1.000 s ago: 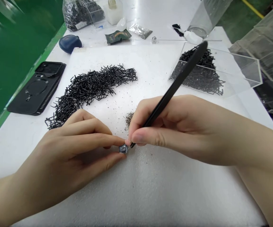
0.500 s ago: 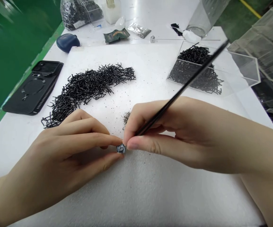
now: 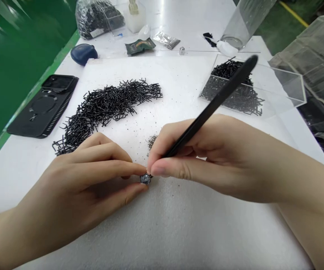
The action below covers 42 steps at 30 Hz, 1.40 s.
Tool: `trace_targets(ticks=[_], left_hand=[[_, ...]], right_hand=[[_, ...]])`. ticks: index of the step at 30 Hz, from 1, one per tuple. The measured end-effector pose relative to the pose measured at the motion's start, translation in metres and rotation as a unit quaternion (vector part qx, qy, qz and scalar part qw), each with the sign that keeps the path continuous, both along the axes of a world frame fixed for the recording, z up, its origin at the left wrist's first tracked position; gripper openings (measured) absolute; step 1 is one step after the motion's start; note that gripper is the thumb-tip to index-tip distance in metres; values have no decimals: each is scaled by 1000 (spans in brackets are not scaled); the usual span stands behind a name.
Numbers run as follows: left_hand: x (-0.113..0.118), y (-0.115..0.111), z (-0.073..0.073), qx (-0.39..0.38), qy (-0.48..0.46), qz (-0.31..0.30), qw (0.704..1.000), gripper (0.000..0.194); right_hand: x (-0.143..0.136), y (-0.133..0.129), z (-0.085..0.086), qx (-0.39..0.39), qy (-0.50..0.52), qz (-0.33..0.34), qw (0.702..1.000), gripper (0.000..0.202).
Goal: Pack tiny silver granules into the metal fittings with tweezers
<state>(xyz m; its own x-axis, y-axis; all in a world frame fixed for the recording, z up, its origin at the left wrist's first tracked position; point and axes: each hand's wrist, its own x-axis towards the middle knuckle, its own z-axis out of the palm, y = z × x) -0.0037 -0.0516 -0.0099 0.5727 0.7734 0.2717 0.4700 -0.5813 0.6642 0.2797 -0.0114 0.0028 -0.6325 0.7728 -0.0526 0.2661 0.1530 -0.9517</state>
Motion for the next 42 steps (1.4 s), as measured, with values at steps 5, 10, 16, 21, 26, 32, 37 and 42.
trace_targets(ticks=[5, 10, 16, 21, 26, 32, 37, 42], left_hand=[[2, 1, 0, 0, 6, 2, 1000, 14], [0, 1, 0, 7, 0, 2, 1000, 15], [1, -1, 0, 4, 0, 0, 1000, 13], [2, 1, 0, 2, -1, -2, 1000, 13], [0, 1, 3, 2, -1, 0, 1000, 13], [1, 0, 1, -1, -2, -5, 1000, 12], [0, 0, -1, 0, 3, -6, 1000, 11], [-1, -1, 0, -3, 18, -12, 1000, 13]], right_hand=[[-3, 0, 1, 3, 10, -2, 1000, 7], [-1, -1, 1, 22, -1, -2, 1000, 7], [0, 0, -1, 30, -2, -11, 999, 7], [0, 1, -3, 55, -10, -4, 998, 7], [0, 0, -2, 62, -12, -4, 998, 11], [3, 0, -3, 75, -7, 1, 997, 5], [4, 0, -4, 103, -16, -2, 995, 4], [4, 0, -4, 106, -16, -4, 994, 5]])
